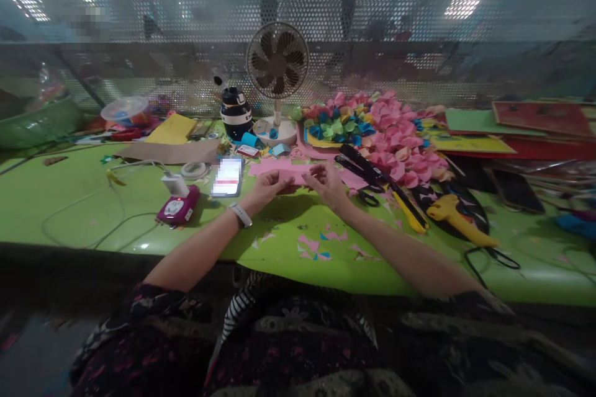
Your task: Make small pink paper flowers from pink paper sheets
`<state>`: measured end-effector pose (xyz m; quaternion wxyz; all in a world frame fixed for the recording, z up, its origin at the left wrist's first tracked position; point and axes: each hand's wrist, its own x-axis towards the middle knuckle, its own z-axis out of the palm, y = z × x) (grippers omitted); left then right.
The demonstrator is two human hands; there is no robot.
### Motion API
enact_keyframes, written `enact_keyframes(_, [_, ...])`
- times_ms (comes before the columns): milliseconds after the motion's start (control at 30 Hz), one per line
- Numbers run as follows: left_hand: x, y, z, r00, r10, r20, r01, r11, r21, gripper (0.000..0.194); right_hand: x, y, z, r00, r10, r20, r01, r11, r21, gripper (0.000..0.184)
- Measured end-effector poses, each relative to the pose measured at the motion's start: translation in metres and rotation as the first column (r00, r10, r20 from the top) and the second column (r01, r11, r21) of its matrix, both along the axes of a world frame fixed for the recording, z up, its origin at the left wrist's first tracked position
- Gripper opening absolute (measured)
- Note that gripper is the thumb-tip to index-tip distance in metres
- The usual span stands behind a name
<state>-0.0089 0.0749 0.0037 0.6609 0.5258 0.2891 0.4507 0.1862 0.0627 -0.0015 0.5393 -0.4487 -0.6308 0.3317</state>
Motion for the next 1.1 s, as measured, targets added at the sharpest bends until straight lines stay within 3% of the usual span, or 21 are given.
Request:
enact_keyframes(300, [0.001,-0.002,0.001,1.000,0.003,-0.005,-0.003,0.999,0.032,0.043,0.000,-0.008,0.005,0.965,0.156,0.210,-0.145,0.987,-0.068,0.050])
enact_keyframes(633, [-0.006,-0.001,0.004,0.997,-0.031,-0.069,0.036,0.998,0.060,0.061,-0.001,-0.006,0.004,0.964,0.203,0.173,-0.193,0.979,-0.072,0.049])
enact_keyframes(1100, [-0.012,0.005,0.004,0.992,0.026,-0.124,-0.012,0.994,0.112,0.060,0.000,-0.003,0.006,0.946,0.322,-0.040,-0.318,0.896,-0.310,0.043])
